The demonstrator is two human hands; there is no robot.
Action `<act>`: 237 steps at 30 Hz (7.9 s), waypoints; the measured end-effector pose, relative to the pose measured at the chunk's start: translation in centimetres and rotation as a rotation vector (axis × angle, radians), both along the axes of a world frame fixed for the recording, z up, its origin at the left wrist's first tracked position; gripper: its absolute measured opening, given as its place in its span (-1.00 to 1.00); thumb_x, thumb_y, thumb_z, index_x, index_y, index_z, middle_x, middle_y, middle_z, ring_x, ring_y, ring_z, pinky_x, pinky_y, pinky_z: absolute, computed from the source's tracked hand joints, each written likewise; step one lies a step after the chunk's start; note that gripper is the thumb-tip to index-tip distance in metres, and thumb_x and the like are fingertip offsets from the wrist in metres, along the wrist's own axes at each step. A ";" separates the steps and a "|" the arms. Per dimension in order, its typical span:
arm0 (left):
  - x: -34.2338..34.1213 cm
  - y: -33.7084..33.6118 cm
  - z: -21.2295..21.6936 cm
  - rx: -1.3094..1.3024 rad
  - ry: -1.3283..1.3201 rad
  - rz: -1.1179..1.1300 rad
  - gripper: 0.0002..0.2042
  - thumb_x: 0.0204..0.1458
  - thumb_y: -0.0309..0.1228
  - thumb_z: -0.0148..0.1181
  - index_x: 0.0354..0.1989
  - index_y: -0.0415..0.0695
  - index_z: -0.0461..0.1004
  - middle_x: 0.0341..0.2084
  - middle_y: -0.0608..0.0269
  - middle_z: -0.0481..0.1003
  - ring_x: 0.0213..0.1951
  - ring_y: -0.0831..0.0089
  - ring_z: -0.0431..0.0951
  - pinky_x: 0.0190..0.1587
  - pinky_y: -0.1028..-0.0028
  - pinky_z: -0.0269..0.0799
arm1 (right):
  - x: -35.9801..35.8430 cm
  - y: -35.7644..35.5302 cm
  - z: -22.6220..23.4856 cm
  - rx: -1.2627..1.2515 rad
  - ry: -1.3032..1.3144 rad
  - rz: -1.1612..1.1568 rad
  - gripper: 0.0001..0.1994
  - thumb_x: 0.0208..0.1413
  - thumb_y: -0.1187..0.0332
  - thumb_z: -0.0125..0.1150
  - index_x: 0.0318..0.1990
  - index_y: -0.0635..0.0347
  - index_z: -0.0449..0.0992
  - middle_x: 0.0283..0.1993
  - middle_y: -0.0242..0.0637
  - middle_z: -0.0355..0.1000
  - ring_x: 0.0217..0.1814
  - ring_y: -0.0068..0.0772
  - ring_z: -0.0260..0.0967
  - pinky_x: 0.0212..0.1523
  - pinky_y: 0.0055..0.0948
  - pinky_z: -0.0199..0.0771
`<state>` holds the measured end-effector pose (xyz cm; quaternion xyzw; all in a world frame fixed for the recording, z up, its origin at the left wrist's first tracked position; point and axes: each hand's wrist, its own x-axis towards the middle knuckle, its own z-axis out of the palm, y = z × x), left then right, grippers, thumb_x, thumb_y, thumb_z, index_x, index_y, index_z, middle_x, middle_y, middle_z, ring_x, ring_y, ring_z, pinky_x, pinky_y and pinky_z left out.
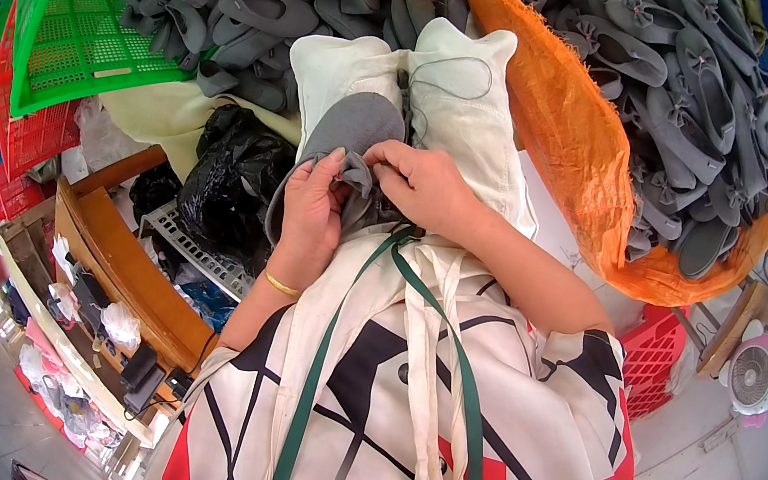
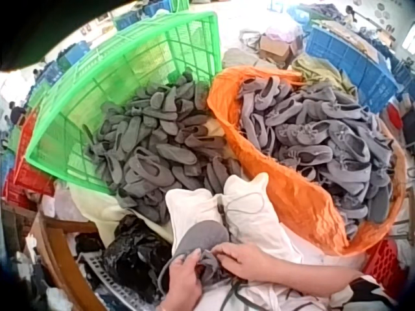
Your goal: The person is sewing a grey slipper using a needle and thread. They repeatedly pull the thread through the fabric to secure the slipper's structure. The person handles the slipper and thread throughout the process, working in a setting with piles of similar footwear.
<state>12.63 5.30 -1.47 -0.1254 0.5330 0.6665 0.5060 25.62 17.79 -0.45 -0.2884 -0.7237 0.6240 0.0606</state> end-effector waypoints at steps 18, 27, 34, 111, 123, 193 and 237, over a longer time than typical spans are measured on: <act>-0.3 -0.2 -0.3 0.018 -0.034 -0.014 -0.97 0.13 -0.46 0.24 -0.31 -0.12 0.55 -0.42 0.39 0.55 -0.39 0.62 0.51 -0.28 0.59 0.42 | 0.2 -1.4 -2.0 0.192 0.118 -0.005 -0.83 0.15 0.46 0.15 -0.10 0.12 0.44 -0.42 -0.06 0.49 -0.42 0.00 0.49 -0.40 -0.24 0.48; 1.4 -0.8 -1.3 0.170 0.210 -0.153 -0.86 0.21 -0.46 0.16 -0.16 -0.27 0.55 -0.28 0.38 0.58 -0.30 0.70 0.49 -0.20 0.64 0.42 | -1.9 -1.6 -0.5 0.113 -0.035 -0.131 -0.85 0.17 0.55 0.09 -0.16 0.21 0.29 -0.42 -0.01 0.42 -0.34 0.01 0.46 -0.35 -0.27 0.40; 1.6 -0.7 -1.1 0.140 0.344 -0.238 -0.82 0.21 -0.52 0.15 -0.06 -0.29 0.53 -0.22 0.34 0.58 -0.25 0.68 0.50 -0.17 0.63 0.42 | -2.0 1.6 1.1 0.459 -0.054 0.072 -0.89 0.12 0.42 0.21 -0.24 0.15 0.42 -0.37 -0.16 0.39 -0.34 -0.03 0.42 -0.37 -0.23 0.41; 2.5 -0.7 0.1 0.107 0.785 -0.851 -0.85 0.10 -0.46 0.26 -0.22 -0.21 0.45 -0.40 0.34 0.50 -0.35 0.60 0.43 -0.28 0.54 0.39 | 10.3 0.6 -2.2 0.285 0.104 -0.515 -0.92 0.18 0.49 0.15 -0.19 0.27 0.48 -0.37 -0.19 0.45 -0.30 -0.27 0.47 -0.29 -0.42 0.42; 2.9 -0.6 0.4 0.066 0.066 -0.430 -0.78 0.22 -0.40 0.16 -0.05 -0.25 0.51 -0.25 0.16 0.58 -0.38 0.50 0.59 -0.42 0.58 0.55 | 8.3 -0.4 -2.0 -0.066 0.142 -0.087 -0.90 0.18 0.43 0.16 -0.17 0.15 0.50 -0.53 -0.28 0.43 -0.52 -0.48 0.40 -0.42 -0.50 0.40; 3.0 -0.1 -0.1 -0.021 0.094 -0.437 -0.83 0.09 -0.53 0.29 -0.14 -0.23 0.57 -0.37 0.27 0.61 -0.44 0.64 0.55 -0.51 0.66 0.41 | 7.0 -0.2 -2.1 -0.169 -0.040 -0.053 -0.92 0.20 0.40 0.19 -0.24 0.21 0.49 -0.52 -0.33 0.39 -0.52 -0.56 0.27 -0.43 -0.49 0.33; 4.0 0.3 -0.6 0.027 0.370 -0.629 -0.85 0.11 -0.45 0.30 -0.18 -0.23 0.62 -0.50 0.41 0.55 -0.53 0.73 0.44 -0.50 0.69 0.38 | 3.9 -1.1 -1.4 0.052 0.031 -0.179 -0.67 0.13 0.33 0.13 0.00 0.28 0.32 -0.43 0.02 0.46 -0.40 0.03 0.45 -0.30 -0.18 0.41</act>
